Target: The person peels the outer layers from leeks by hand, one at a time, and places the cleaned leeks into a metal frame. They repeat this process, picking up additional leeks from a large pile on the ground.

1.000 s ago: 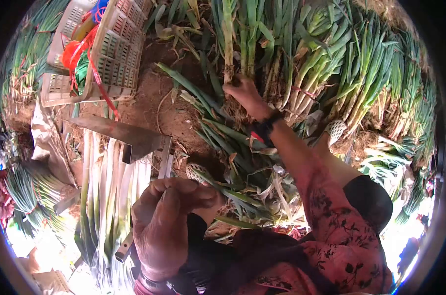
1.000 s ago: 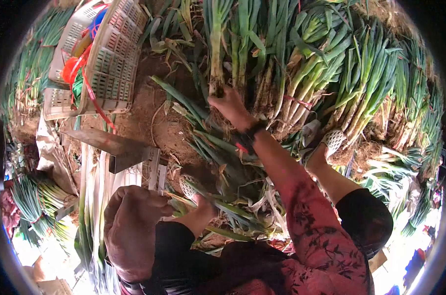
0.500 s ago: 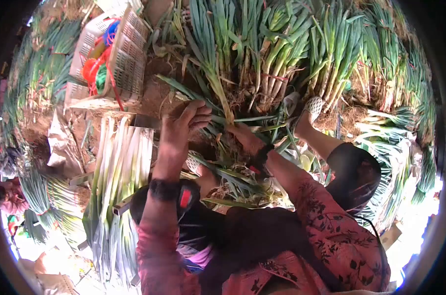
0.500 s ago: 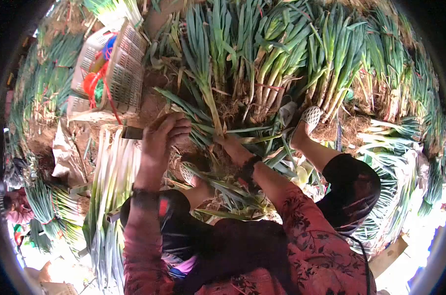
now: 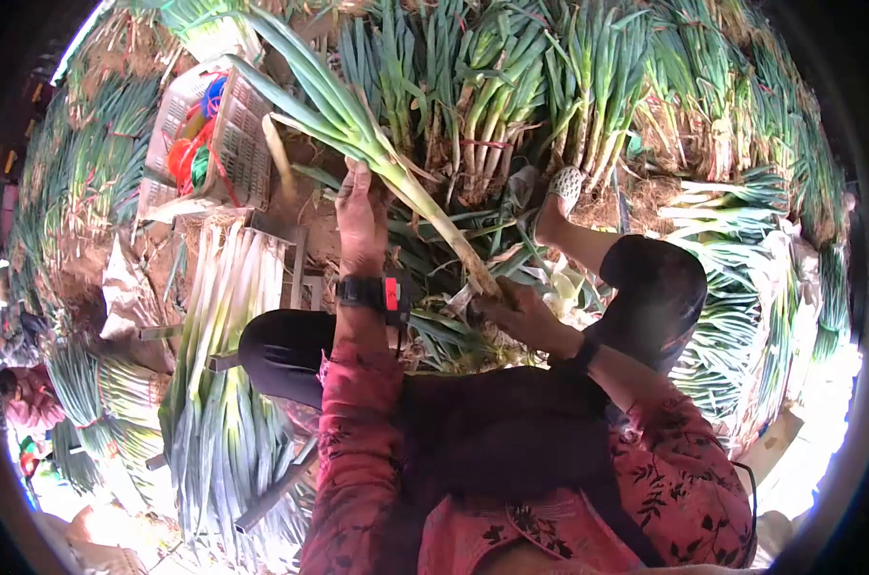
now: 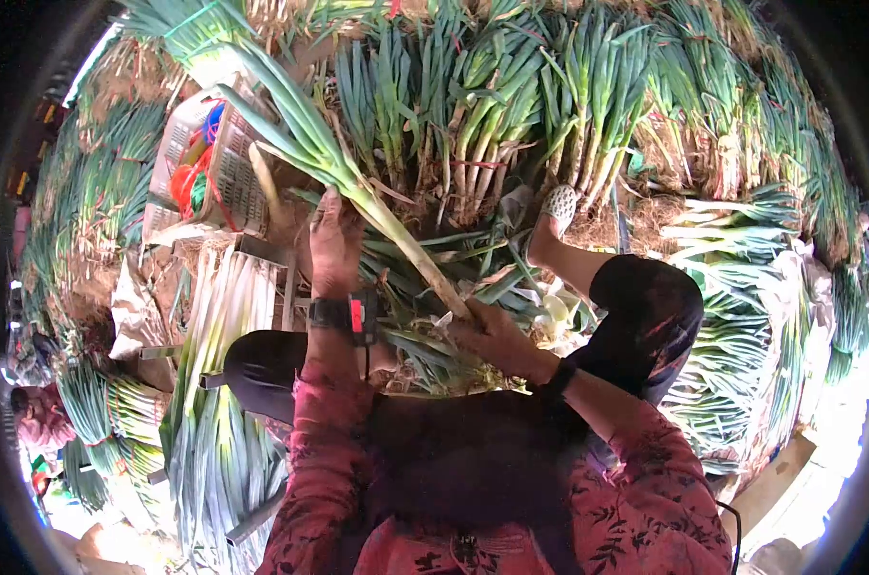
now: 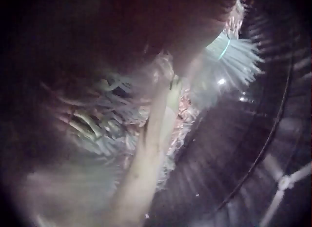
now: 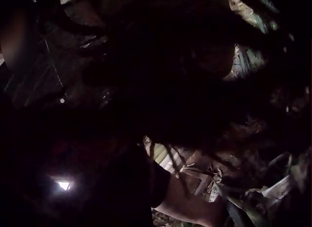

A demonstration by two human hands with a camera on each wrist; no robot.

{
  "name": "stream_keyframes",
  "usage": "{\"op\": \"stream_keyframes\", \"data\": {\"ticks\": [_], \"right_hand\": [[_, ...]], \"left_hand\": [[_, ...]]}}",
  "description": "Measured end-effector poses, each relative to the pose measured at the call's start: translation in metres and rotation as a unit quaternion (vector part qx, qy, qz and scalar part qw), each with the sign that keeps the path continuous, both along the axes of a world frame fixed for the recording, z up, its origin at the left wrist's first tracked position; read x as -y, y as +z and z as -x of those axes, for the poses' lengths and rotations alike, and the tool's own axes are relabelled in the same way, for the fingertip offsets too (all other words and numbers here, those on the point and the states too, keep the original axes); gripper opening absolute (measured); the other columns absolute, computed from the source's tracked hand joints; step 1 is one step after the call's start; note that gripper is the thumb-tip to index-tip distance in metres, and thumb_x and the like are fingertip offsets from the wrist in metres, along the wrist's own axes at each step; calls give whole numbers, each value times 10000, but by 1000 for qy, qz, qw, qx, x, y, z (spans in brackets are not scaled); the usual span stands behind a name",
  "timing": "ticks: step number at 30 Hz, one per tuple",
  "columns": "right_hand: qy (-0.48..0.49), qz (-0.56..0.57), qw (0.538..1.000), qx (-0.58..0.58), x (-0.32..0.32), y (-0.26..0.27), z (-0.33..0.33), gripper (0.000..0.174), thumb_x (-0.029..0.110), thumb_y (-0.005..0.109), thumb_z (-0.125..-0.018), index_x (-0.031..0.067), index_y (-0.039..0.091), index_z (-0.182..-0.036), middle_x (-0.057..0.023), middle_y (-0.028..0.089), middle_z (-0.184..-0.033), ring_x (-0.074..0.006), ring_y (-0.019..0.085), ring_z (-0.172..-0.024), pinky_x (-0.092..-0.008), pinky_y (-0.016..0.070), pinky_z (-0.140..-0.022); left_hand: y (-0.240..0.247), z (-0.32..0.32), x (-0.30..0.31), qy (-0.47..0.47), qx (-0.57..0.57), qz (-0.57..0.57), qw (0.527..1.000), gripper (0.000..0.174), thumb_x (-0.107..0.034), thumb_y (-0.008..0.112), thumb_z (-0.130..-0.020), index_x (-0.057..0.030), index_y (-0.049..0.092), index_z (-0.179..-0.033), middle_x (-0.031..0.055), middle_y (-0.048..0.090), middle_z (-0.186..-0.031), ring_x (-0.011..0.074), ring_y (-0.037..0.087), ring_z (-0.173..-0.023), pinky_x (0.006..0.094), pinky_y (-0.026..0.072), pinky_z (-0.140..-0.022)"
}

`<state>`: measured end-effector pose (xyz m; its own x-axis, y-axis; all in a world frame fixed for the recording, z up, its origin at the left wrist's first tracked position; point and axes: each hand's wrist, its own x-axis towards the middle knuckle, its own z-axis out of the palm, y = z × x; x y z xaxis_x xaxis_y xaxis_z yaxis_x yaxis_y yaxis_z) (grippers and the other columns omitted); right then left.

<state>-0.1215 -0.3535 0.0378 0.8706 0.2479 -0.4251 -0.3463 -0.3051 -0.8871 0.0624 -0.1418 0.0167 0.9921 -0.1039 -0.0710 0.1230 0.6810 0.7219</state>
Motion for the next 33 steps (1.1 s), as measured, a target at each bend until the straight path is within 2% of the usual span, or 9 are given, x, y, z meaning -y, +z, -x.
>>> {"op": "stream_keyframes", "data": {"ticks": [6, 8, 18, 23, 27, 29, 30, 32, 33], "right_hand": [[-1, 7, 995, 99, -16, -13, 0, 371, 261, 572, -929, 10, 520, -1197, 4, 542, -738, -77, 515, -672, -278, 435, -586], [-55, -72, 988, 125, -25, -11, 2, 264, 215, 607, -903, -6, 529, -1024, -67, 538, -700, -100, 481, -652, -315, 412, -563], [8, -129, 987, 94, -14, 20, 6, 190, 162, 565, -935, 14, 509, -1039, -6, 519, -731, -81, 484, -669, -281, 416, -574], [-56, 150, 928, 338, -22, -12, 11, 291, 227, 615, -895, -10, 514, -1031, -101, 554, -680, -134, 514, -592, -335, 422, -512], [-60, -28, 959, 275, -16, 27, -2, 337, 249, 617, -893, -14, 533, -1086, -126, 603, -783, -119, 542, -710, -313, 453, -601], [117, -295, 948, -1, -10, 38, -15, 393, 294, 591, -893, -3, 504, -1135, -216, 621, -903, -325, 612, -794, -418, 473, -716], [136, -300, 944, 4, -14, 34, -21, 393, 294, 591, -893, -3, 504, -1135, -216, 621, -903, -325, 612, -794, -418, 473, -716], [34, -165, 935, 314, -24, 19, -23, 402, 303, 579, -902, -8, 502, -1143, -236, 619, -903, -322, 613, -783, -413, 481, -693], [10, -121, 957, 262, -25, 19, -23, 348, 242, 583, -902, -8, 511, -1132, -158, 594, -828, -217, 568, -718, -365, 467, -640]], "left_hand": [[52, 20, 14, 73, 35, 52, 995, 125, -113, 624, -894, -77, 609, -1012, 9, 642, -955, 116, 604, -871, 259, 489, -776], [63, 18, 17, 98, 58, 76, 991, 73, -87, 627, -885, -72, 607, -954, 18, 648, -902, 113, 607, -830, 248, 483, -757], [121, 17, 14, 85, 228, -44, 969, 145, 2, 672, -811, -50, 604, -928, 35, 634, -962, 108, 573, -874, 284, 429, -873], [143, 35, 27, 257, 310, -294, 867, 102, 42, 660, -812, -21, 606, -872, 26, 618, -854, 97, 549, -782, 257, 467, -752], [149, 37, 36, 179, 202, -151, 951, 154, -46, 609, -874, -26, 550, -1016, 108, 646, -1003, 178, 610, -916, 311, 490, -840], [150, 34, 35, 136, 159, -113, 971, 201, -57, 614, -875, -58, 503, -1042, 103, 621, -1046, 193, 609, -932, 332, 496, -871], [125, 19, 23, 191, 202, -145, 950, 198, -96, 615, -886, -77, 510, -1053, 80, 603, -1005, 185, 595, -955, 321, 500, -837], [135, 26, 29, 214, 159, -126, 955, 183, -116, 615, -891, -86, 534, -1052, 57, 579, -966, 180, 579, -950, 314, 494, -818], [114, 9, 13, 165, 157, -121, 966, 164, -112, 609, -894, -80, 541, -1039, 54, 578, -970, 175, 576, -933, 308, 490, -811]]}}
